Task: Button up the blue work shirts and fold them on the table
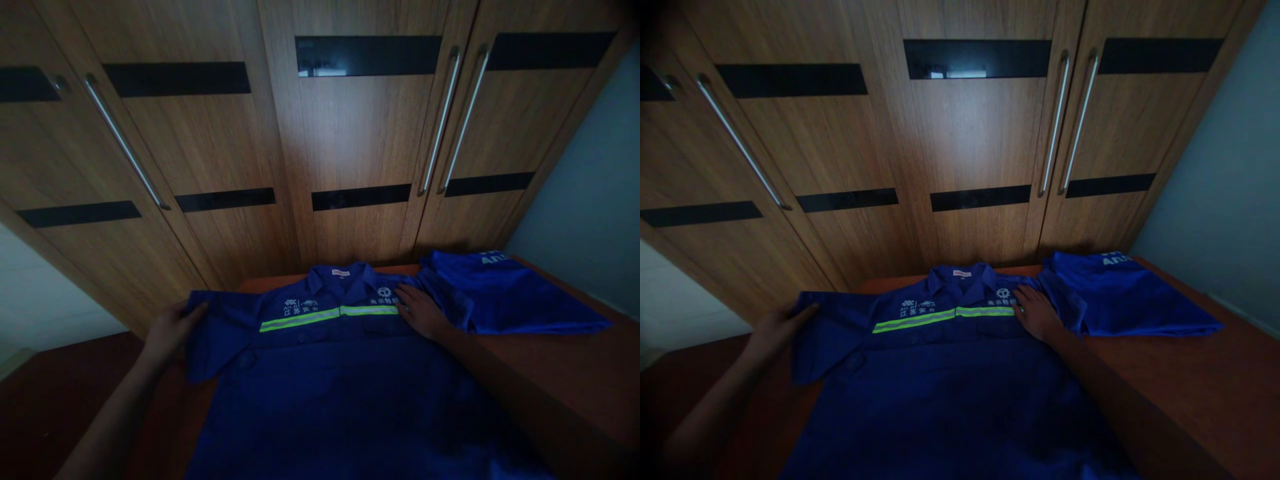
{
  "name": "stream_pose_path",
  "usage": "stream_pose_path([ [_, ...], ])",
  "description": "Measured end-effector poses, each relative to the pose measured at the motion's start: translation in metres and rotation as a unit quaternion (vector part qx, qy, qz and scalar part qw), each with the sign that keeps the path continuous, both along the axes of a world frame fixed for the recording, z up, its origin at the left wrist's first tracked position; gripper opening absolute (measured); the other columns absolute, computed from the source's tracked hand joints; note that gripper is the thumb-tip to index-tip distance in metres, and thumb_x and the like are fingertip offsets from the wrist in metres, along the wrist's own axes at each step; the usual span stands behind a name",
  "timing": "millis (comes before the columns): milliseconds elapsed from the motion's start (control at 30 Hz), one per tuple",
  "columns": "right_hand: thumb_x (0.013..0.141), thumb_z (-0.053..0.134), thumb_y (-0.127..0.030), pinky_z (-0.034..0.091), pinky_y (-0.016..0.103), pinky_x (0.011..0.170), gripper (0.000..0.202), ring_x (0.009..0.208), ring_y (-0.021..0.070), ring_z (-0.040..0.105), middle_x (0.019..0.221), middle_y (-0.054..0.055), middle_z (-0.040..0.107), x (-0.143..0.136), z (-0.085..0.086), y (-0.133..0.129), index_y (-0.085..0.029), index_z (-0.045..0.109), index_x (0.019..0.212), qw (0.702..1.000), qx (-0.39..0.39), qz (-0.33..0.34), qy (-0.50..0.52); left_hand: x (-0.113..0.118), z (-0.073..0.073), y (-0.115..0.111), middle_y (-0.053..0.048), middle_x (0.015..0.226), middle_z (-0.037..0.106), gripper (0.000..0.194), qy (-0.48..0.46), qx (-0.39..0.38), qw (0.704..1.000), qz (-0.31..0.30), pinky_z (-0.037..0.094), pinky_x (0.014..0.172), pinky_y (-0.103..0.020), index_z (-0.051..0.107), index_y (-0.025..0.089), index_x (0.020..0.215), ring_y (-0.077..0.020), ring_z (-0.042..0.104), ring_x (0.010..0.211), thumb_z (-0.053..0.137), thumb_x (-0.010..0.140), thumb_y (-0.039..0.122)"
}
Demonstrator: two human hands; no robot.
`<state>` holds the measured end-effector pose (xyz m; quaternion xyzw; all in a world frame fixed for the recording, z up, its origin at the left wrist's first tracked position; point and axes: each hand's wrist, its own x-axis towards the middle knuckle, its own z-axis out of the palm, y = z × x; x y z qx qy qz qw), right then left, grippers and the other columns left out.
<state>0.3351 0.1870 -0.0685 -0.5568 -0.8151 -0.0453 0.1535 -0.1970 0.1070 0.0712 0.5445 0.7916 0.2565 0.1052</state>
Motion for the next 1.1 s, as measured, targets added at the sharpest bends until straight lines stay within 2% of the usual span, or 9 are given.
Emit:
stream_pose_path([
  [67,0.094,0.03,-0.043,0.033,0.047,0.106,0.053,0.13,0.0291,0.039,0.139,0.017,0.046,0.0,0.0,0.0,-0.011,0.051,0.131,1.0,-0.002,0.001,0.0,0.021,0.018,-0.003,-0.004,0.096,0.073,0.042,-0.051,0.013,0.998,-0.042,0.054,0.075,-0.029,0.062,0.016,0.105,-0.0208,0.068,0.084,0.046,0.085,0.05],
  [167,0.094,0.03,-0.042,0.033,0.047,0.106,0.053,0.13,0.0296,0.04,0.139,0.017,0.046,-0.001,0.001,-0.001,-0.01,0.052,0.13,1.0,-0.002,0.003,-0.005,0.063,0.03,-0.012,-0.004,0.097,0.072,0.043,-0.015,0.03,0.993,-0.11,0.053,0.075,-0.032,0.063,0.019,0.106,-0.0225,0.068,0.085,0.047,0.084,0.053],
  [300,0.094,0.029,-0.041,0.034,0.047,0.106,0.053,0.129,0.0296,0.041,0.138,0.017,0.047,-0.001,0.003,-0.002,-0.01,0.052,0.13,1.0,0.005,0.003,-0.008,0.114,0.024,-0.03,-0.004,0.093,0.072,0.047,-0.016,-0.058,0.964,-0.26,0.053,0.073,-0.03,0.061,0.02,0.115,-0.0217,0.068,0.082,0.047,0.084,0.052],
  [433,0.094,0.03,-0.04,0.034,0.047,0.106,0.052,0.129,0.0292,0.041,0.138,0.017,0.048,-0.002,0.003,-0.001,-0.01,0.052,0.13,1.0,0.007,-0.001,-0.013,0.133,0.008,-0.032,-0.004,0.111,0.069,0.045,0.004,-0.096,0.927,-0.362,0.05,0.086,-0.03,0.059,0.023,0.12,-0.0209,0.065,0.098,0.044,0.088,0.05],
  [567,0.094,0.03,-0.04,0.034,0.046,0.106,0.052,0.13,0.029,0.04,0.139,0.017,0.046,-0.001,0.001,0.0,-0.01,0.051,0.131,1.0,0.004,-0.002,-0.025,0.128,-0.019,-0.018,-0.008,0.134,0.055,0.049,0.129,-0.018,0.934,-0.332,0.037,0.105,-0.036,0.057,0.018,0.125,-0.0223,0.052,0.121,0.034,0.092,0.047],
  [700,0.094,0.029,-0.041,0.034,0.046,0.106,0.053,0.129,0.029,0.041,0.139,0.017,0.047,-0.001,0.0,0.0,-0.01,0.051,0.131,1.0,0.006,-0.002,-0.027,0.119,-0.061,-0.006,-0.013,0.15,0.033,0.066,0.215,-0.022,0.923,-0.319,0.029,0.111,-0.041,0.042,0.013,0.139,-0.0266,0.034,0.136,0.035,0.09,0.056],
  [800,0.094,0.029,-0.041,0.034,0.048,0.105,0.053,0.129,0.0296,0.041,0.139,0.017,0.046,-0.001,-0.002,0.0,-0.011,0.052,0.131,1.0,0.007,-0.001,-0.02,0.112,-0.085,-0.002,-0.015,0.151,0.028,0.074,0.25,-0.031,0.927,-0.278,0.025,0.112,-0.047,0.035,0.011,0.143,-0.0292,0.027,0.138,0.032,0.089,0.061],
  [900,0.094,0.029,-0.043,0.034,0.048,0.105,0.053,0.13,0.0296,0.04,0.14,0.016,0.046,0.0,-0.003,0.001,-0.012,0.051,0.131,1.0,0.007,-0.004,-0.013,0.11,-0.091,0.0,-0.018,0.151,0.027,0.078,0.264,-0.046,0.934,-0.237,0.024,0.111,-0.049,0.034,0.009,0.142,-0.031,0.027,0.138,0.028,0.088,0.064],
  [1100,0.094,0.028,-0.042,0.033,0.047,0.106,0.053,0.131,0.0292,0.039,0.141,0.017,0.045,-0.003,-0.003,-0.001,-0.011,0.05,0.132,1.0,0.0,-0.004,-0.026,0.123,-0.077,0.015,-0.022,0.147,0.034,0.077,0.29,-0.024,0.931,-0.223,0.025,0.11,-0.051,0.042,0.006,0.137,-0.0338,0.03,0.136,0.028,0.088,0.064],
])
